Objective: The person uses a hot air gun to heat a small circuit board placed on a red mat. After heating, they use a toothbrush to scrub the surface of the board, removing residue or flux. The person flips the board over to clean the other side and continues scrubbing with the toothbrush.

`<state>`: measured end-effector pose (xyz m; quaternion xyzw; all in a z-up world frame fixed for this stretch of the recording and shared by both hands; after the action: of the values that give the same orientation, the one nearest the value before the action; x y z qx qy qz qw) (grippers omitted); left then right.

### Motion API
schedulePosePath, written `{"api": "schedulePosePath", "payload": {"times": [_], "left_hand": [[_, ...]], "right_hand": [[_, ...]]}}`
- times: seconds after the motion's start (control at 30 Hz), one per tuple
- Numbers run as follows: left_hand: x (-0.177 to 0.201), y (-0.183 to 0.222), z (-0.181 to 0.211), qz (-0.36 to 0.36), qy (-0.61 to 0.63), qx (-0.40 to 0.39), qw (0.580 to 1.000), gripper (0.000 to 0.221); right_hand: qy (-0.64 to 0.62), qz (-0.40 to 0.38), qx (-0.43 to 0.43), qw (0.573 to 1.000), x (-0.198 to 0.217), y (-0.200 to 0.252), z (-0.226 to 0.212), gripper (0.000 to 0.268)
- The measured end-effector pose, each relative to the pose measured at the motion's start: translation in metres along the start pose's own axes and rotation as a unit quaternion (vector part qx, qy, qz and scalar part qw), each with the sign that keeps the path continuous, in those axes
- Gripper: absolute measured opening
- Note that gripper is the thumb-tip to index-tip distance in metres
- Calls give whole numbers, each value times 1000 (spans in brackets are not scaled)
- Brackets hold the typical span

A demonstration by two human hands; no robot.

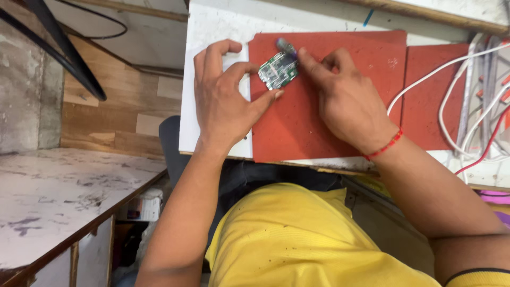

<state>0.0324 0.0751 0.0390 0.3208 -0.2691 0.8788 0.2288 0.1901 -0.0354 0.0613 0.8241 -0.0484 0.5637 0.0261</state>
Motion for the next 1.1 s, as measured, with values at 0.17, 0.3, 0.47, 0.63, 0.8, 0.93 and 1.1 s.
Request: {"api": "schedulePosePath", "payload": {"times": [0.17, 0.3, 0.47, 0.63, 0.8, 0.93, 1.1], "left_hand": [[1, 1, 1, -1, -4, 5, 1000, 40], [-2, 0, -1, -12, 2, 21, 1000, 44], [-3, -4, -4, 4, 2, 11, 1000, 56], [-3, -7, -5, 3, 6, 23, 1000, 70], [-5, 2, -6, 3, 4, 12, 1000, 60], [-1, -5, -2, 6, -28, -4, 1000, 60], [-3, 6, 5, 7, -45, -49, 998, 43]], "right_hand": [[-13, -42, 16, 999, -7, 2, -3, 63], [-41, -54, 15, 998, 2, 6, -2, 59], [-50, -29, 14, 998, -2, -11, -9, 62], [-14, -120, -32, 992, 0, 14, -18, 64], [-43, -54, 25, 997, -16, 7, -17, 64], [-30, 15, 36, 999, 3, 3, -8, 63], [-45, -9, 14, 999, -2, 10, -9, 60]]}}
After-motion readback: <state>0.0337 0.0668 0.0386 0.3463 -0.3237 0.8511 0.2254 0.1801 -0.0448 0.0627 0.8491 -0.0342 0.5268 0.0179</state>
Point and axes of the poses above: each hand's wrist, its own y-axis away from the middle knuckle, its own x-axis out of the back of the hand, z = x × y, the point moved 6 cm from there along -y, towards the middle knuckle, and after that the axes turned 3 degrees about -y, right-handed, at the moved point
